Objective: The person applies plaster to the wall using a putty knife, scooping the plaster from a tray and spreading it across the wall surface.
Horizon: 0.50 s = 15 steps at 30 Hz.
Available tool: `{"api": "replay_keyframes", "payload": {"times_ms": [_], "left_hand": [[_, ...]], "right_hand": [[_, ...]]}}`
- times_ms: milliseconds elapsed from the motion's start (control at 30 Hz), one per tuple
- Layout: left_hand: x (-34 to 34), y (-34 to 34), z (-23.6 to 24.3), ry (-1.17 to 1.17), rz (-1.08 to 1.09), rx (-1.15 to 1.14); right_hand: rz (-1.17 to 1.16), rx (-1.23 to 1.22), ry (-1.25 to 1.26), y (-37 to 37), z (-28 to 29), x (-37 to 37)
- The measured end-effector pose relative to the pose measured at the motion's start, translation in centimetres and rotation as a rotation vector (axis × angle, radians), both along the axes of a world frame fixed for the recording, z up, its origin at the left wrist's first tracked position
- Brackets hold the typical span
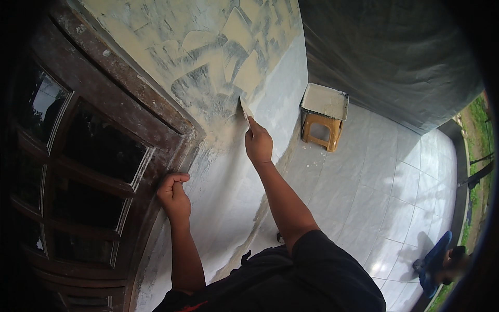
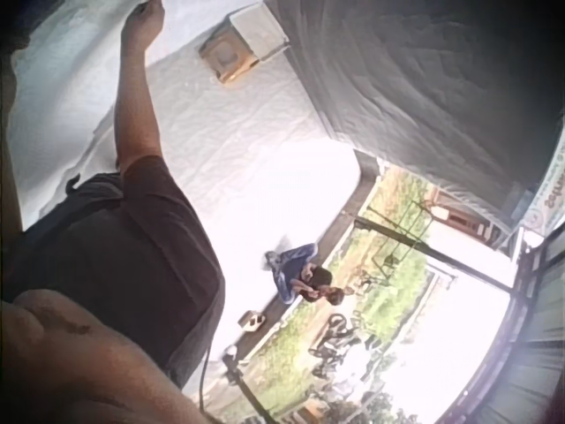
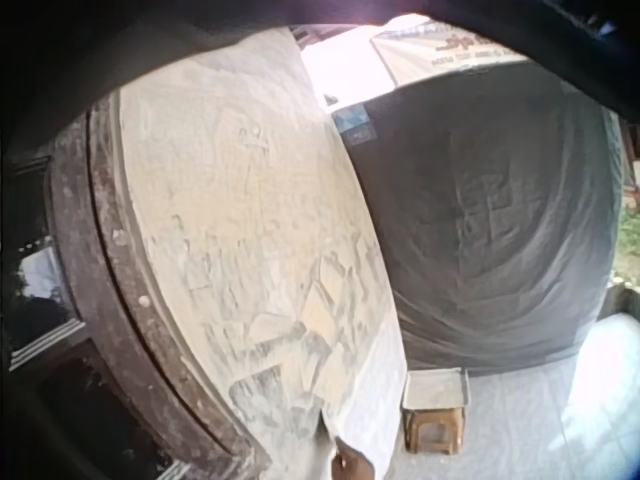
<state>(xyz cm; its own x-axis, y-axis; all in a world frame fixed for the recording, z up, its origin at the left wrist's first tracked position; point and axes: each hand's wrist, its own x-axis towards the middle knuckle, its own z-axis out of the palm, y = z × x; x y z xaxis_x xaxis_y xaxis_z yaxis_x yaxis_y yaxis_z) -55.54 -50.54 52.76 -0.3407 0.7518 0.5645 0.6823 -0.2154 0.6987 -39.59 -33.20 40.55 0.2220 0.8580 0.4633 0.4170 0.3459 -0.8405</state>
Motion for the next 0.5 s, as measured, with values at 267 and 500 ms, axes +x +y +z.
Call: {"api": "replay_keyframes", "payload": {"times_ms": [267,500], "left_hand": [[0.6,-0.6,0.1,0.173,0.023,0.072],[4.2,-1.3,-4.0,0.228,-0.026,0.174]], "right_hand": [[0.453,-0.016,-0.112,-17.3,-6.5,-0.9],[0.398,-0.572,0.374,-16.6,-4.8,6.8]]}}
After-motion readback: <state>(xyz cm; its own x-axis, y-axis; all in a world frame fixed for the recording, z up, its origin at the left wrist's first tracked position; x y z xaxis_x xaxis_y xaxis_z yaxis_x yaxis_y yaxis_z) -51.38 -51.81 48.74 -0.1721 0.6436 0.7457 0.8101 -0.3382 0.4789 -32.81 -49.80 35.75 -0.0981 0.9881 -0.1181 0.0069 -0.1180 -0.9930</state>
